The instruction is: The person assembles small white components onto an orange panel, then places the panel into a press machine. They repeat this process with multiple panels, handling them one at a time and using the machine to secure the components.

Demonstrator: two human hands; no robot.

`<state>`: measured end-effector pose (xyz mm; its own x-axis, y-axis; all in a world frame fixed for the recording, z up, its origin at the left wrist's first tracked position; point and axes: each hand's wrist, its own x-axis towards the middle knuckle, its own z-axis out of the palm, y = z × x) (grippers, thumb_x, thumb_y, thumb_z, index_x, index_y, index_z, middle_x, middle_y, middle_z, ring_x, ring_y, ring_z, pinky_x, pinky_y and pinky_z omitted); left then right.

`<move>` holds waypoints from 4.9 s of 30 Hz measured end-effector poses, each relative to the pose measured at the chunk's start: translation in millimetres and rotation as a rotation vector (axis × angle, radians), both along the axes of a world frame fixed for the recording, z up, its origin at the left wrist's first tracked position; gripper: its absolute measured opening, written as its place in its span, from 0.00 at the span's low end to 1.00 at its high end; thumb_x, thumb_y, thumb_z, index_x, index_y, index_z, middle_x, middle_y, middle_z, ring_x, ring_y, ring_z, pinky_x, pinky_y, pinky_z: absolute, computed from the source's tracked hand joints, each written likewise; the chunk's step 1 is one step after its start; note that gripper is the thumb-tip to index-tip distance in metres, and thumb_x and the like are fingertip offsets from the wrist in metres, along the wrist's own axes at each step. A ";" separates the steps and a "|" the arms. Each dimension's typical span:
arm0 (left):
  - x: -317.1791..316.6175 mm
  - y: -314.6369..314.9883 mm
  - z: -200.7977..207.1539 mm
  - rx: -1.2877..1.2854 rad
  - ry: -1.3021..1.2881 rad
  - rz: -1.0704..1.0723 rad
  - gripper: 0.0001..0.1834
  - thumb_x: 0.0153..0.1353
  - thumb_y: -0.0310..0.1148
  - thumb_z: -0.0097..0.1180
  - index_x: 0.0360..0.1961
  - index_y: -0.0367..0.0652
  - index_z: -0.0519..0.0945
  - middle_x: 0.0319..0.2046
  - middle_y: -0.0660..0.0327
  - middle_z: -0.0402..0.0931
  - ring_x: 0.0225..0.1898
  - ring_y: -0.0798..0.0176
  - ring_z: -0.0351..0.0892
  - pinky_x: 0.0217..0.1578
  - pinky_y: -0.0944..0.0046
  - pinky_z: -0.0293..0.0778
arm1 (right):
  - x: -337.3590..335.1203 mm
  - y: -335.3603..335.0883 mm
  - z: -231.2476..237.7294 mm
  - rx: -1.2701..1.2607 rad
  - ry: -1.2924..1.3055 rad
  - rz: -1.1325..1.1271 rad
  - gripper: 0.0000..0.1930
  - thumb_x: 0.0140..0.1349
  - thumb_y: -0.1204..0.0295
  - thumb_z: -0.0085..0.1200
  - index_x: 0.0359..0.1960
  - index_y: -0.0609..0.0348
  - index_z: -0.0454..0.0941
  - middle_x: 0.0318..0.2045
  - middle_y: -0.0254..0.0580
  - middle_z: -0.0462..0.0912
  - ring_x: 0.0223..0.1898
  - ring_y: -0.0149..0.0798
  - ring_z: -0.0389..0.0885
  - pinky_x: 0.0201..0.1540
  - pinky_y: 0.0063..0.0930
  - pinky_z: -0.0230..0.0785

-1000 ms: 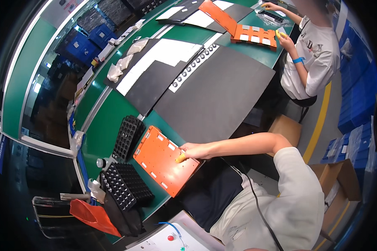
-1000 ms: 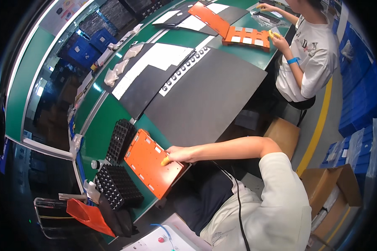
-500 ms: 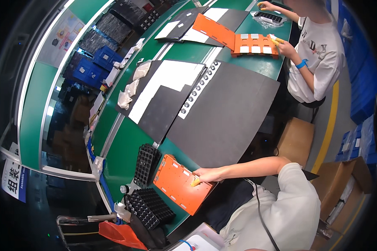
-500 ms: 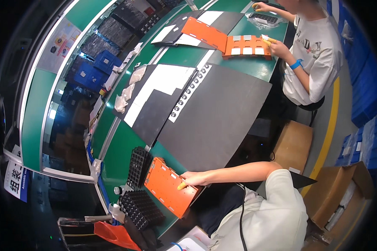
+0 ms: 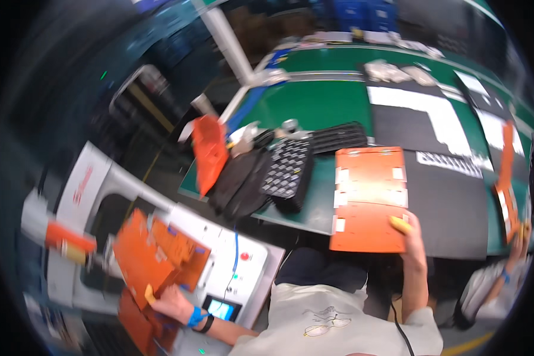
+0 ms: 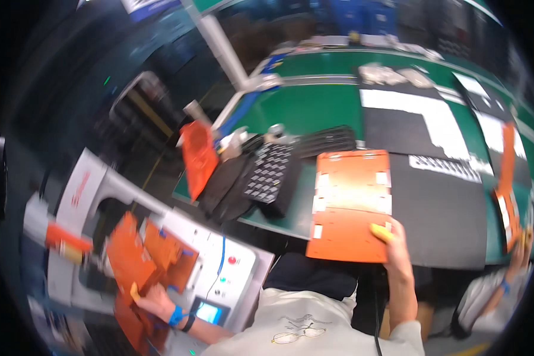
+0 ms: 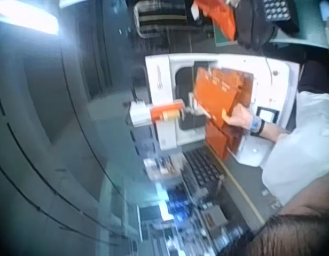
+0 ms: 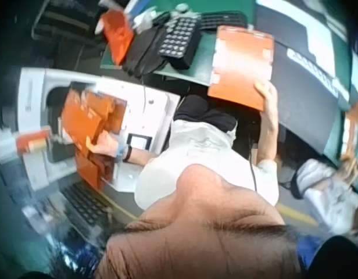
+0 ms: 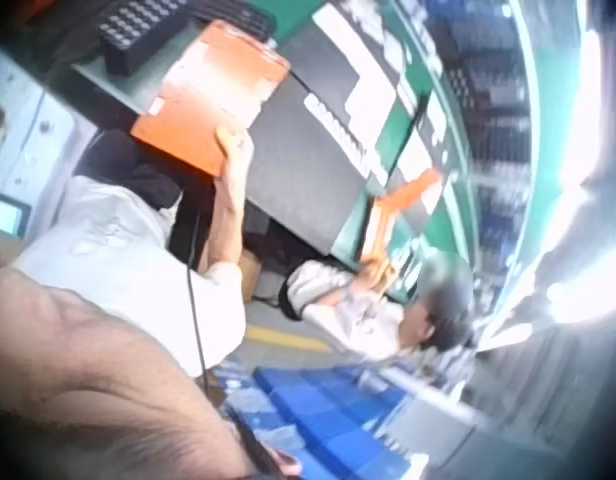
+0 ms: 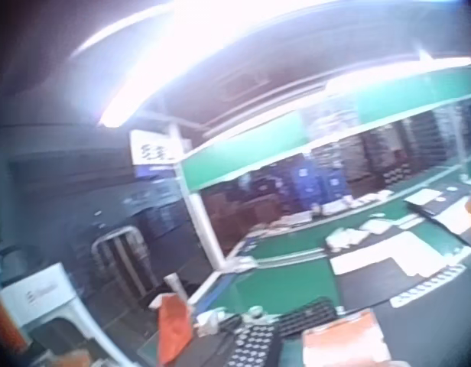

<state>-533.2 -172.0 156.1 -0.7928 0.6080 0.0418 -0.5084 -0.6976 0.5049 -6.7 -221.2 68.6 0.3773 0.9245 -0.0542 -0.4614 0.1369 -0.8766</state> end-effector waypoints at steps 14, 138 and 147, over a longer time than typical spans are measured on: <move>-9.6 -85.9 3.0 0.054 0.042 0.681 0.40 0.58 0.56 0.50 0.64 0.37 0.68 0.56 0.47 0.73 0.46 0.48 0.81 0.35 0.50 0.83 | -143.8 96.7 107.5 0.054 0.115 0.590 0.21 0.60 0.74 0.60 0.55 0.65 0.74 0.47 0.45 0.82 0.47 0.38 0.83 0.53 0.32 0.75; 421.3 58.9 -171.6 0.863 2.150 -1.053 0.34 0.56 0.47 0.68 0.64 0.51 0.76 0.68 0.45 0.63 0.70 0.34 0.56 0.68 0.37 0.55 | 134.3 -162.0 -99.2 0.062 0.098 -1.075 0.22 0.67 0.66 0.56 0.59 0.64 0.72 0.53 0.41 0.82 0.54 0.35 0.81 0.60 0.34 0.72; 422.2 57.8 -163.9 0.834 2.163 -1.037 0.32 0.57 0.48 0.67 0.62 0.49 0.78 0.66 0.46 0.65 0.69 0.34 0.57 0.67 0.38 0.58 | 189.0 -161.0 -113.7 0.091 0.222 -1.034 0.21 0.70 0.65 0.53 0.61 0.60 0.69 0.56 0.42 0.79 0.58 0.40 0.78 0.63 0.43 0.69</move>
